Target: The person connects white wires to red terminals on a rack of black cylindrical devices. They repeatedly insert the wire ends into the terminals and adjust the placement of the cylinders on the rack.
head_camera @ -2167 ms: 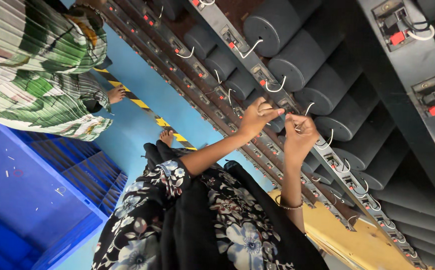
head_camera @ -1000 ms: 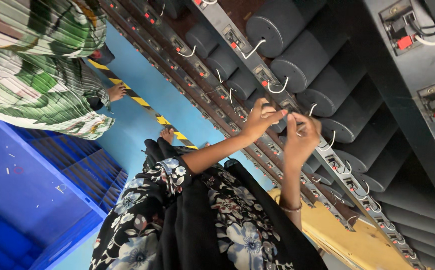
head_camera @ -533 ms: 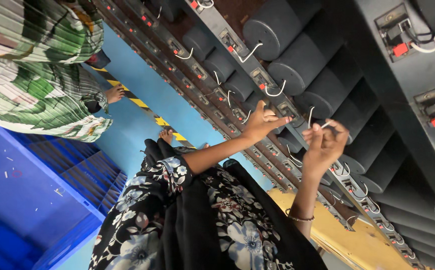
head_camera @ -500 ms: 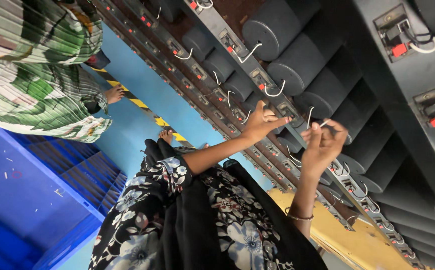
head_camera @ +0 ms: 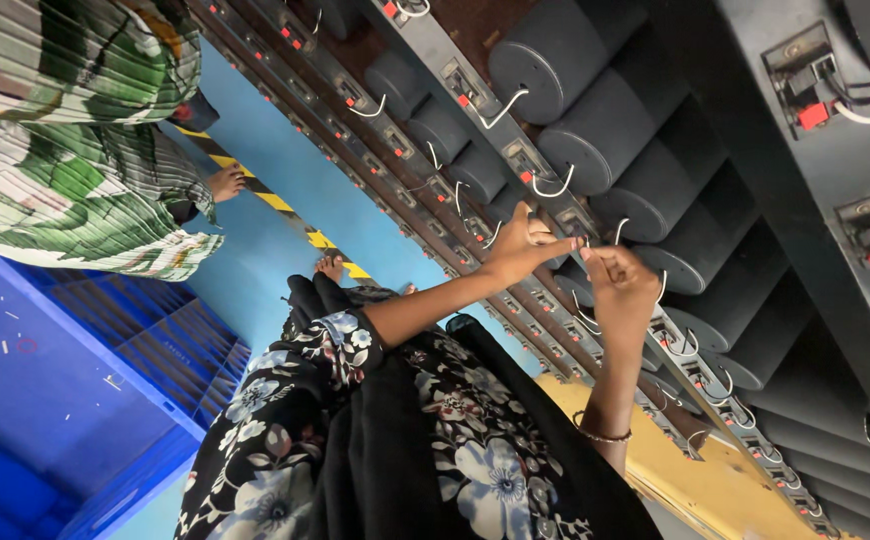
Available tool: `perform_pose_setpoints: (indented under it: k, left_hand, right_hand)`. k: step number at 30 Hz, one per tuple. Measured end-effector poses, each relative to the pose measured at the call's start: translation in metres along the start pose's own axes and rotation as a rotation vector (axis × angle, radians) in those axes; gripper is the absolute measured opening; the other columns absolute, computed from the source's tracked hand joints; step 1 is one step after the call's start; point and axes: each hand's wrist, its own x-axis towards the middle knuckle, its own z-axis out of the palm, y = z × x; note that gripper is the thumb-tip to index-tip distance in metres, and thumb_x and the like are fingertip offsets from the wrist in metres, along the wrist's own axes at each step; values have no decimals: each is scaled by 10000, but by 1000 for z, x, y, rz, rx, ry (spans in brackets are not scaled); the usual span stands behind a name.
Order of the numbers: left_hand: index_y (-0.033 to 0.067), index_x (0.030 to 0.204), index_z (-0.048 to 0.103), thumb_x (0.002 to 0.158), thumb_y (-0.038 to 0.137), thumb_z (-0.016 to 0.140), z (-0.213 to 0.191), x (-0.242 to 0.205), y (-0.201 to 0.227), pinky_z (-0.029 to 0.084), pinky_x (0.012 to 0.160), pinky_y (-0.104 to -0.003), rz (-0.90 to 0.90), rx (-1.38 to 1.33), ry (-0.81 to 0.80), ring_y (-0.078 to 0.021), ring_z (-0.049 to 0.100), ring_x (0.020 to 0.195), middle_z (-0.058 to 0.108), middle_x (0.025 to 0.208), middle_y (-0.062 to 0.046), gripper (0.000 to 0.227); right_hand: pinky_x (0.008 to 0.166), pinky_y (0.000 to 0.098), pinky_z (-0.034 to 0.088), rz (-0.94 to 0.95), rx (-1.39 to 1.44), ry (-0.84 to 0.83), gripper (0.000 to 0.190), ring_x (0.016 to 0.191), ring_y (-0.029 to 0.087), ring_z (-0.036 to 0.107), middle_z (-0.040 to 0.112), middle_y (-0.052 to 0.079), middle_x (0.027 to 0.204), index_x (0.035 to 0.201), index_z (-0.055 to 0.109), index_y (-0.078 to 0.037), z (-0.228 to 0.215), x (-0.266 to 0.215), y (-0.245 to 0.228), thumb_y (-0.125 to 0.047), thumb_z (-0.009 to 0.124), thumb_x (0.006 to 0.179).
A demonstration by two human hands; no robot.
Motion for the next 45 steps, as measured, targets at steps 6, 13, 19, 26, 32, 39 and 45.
perform_pose_setpoints:
  k: [6, 13, 19, 26, 32, 39, 45]
  left_hand:
    - [-100, 1139, 344, 782, 292, 881, -2, -4, 11, 587, 721, -236, -20, 94, 10, -135, 713, 867, 676, 842, -134, 755]
    - [-90, 1105, 339, 776, 302, 886, -2, -4, 13, 590, 726, -226, -1, 30, -7, -110, 710, 872, 669, 848, -132, 749]
    - [-94, 1125, 329, 776, 287, 890, -1, -4, 11, 578, 725, -221, 3, -37, -17, -95, 680, 859, 652, 837, -128, 762]
    - [-100, 1143, 315, 787, 232, 888, -3, -1, 2, 597, 767, -236, -4, -51, -24, -145, 715, 914, 665, 874, -132, 751]
    - [-111, 1127, 306, 782, 187, 896, -1, 4, -13, 594, 743, -245, -5, -87, -12, -153, 697, 917, 650, 881, -148, 746]
    - [-41, 928, 549, 835, 394, 841, -10, 2, 20, 483, 572, -269, -165, 107, -177, -132, 612, 662, 659, 741, -102, 532]
    - [71, 734, 648, 965, 455, 629, -10, -10, 134, 554, 520, -313, -255, 392, -593, -161, 691, 542, 732, 641, -51, 449]
  right_hand:
    - [561, 182, 361, 28, -6, -3, 93, 628, -2, 503, 648, -39, 728, 956, 752, 10, 3, 2, -8, -82, 742, 958]
    - [522, 201, 280, 81, -15, -4, 108, 582, -5, 435, 598, -56, 669, 912, 757, 13, 2, 6, -13, -92, 756, 937]
    - [533, 195, 315, 81, 8, 6, 146, 593, -6, 462, 615, -49, 684, 882, 741, 23, 1, 8, -8, -108, 770, 940]
    - [554, 184, 347, 57, 37, -9, 158, 609, -5, 490, 633, -54, 697, 887, 738, 14, 2, 11, -2, -131, 775, 936]
    - [541, 198, 320, 90, 18, -3, 173, 594, 11, 474, 618, -37, 682, 874, 740, 13, 2, 14, 0, -144, 778, 935]
    - [566, 197, 399, 61, -78, 21, 135, 615, 30, 547, 671, -17, 698, 920, 751, -5, 1, 9, -11, -138, 760, 941]
    - [703, 237, 503, -343, -299, 355, 91, 897, 122, 651, 699, 76, 1027, 1060, 772, -27, -38, 3, -20, -46, 712, 995]
